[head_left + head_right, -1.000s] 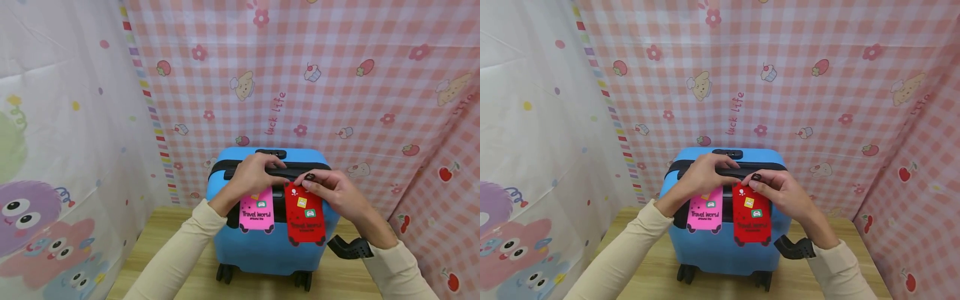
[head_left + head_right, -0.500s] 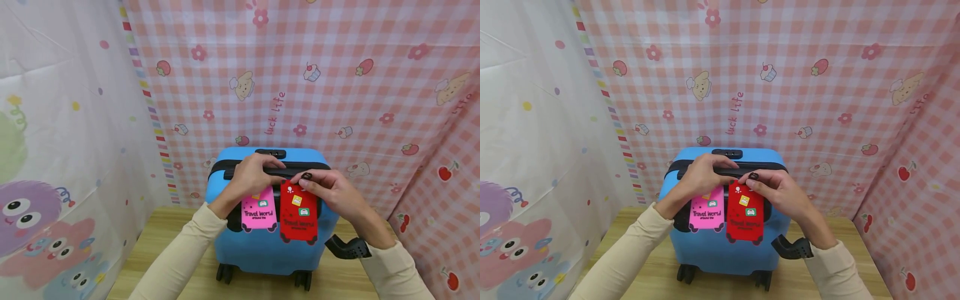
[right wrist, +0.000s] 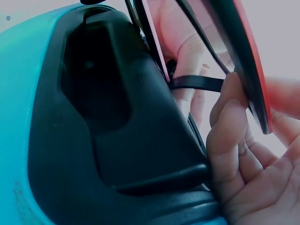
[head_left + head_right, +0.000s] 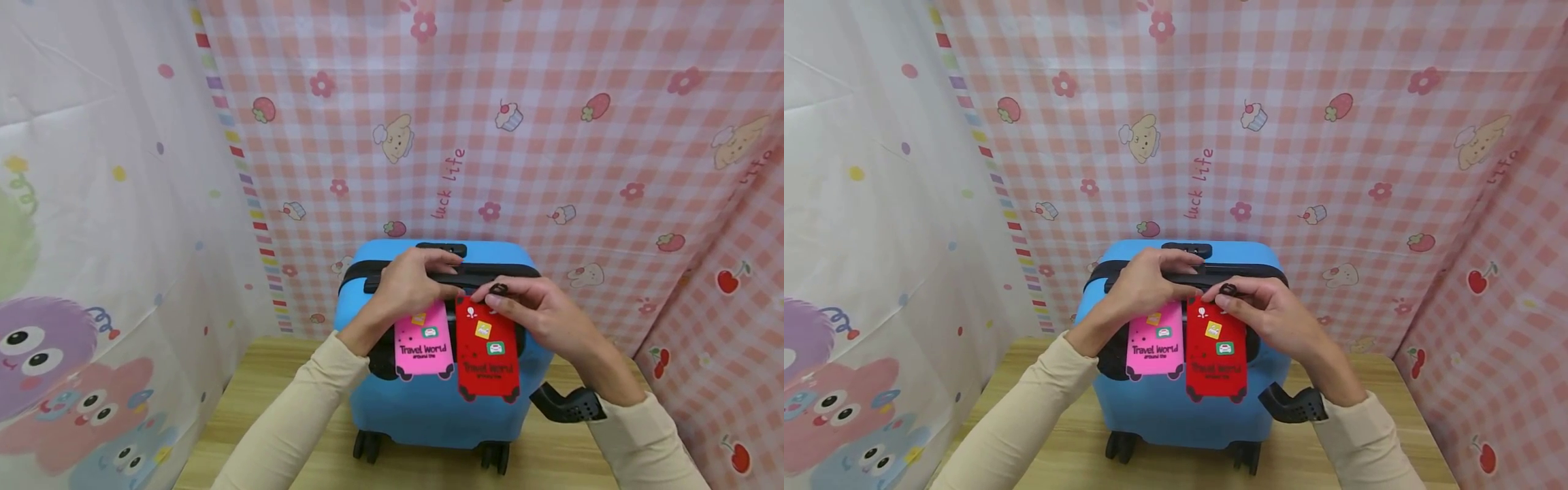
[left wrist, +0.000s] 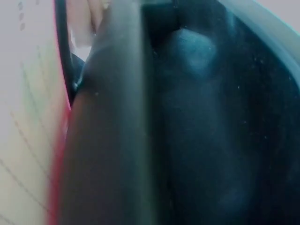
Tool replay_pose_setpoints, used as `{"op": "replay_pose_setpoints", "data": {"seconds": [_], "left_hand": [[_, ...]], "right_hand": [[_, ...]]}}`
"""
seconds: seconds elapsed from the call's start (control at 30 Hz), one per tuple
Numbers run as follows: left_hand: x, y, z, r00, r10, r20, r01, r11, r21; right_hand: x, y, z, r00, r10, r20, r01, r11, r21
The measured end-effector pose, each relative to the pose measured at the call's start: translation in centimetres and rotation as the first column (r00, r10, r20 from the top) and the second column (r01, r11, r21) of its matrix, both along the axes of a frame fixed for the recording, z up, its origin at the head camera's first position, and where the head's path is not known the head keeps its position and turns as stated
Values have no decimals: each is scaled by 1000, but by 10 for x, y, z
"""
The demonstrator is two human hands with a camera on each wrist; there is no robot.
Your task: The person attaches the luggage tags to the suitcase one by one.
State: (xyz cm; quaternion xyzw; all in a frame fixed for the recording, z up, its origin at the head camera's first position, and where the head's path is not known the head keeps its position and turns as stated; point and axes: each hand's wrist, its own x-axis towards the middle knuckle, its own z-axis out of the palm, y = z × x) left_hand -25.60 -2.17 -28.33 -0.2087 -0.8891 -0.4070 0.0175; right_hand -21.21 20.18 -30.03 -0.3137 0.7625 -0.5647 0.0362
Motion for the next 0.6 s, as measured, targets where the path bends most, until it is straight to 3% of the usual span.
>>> {"op": "replay_pose_setpoints", "data": {"seconds": [0.17, 0.4, 0.6], "left_hand": [[2, -2, 1, 999, -9, 52, 7, 999, 44], [3, -1, 3, 997, 24, 66, -29, 997, 70], [2, 0, 4, 997, 61, 47, -65, 995, 78]], "right_hand": [[2, -2, -2, 999, -20, -35, 19, 1000, -24], [5, -8, -5, 994, -106, 12, 107, 990, -87], [9, -11, -6, 984, -164, -73, 161, 986, -52]]}}
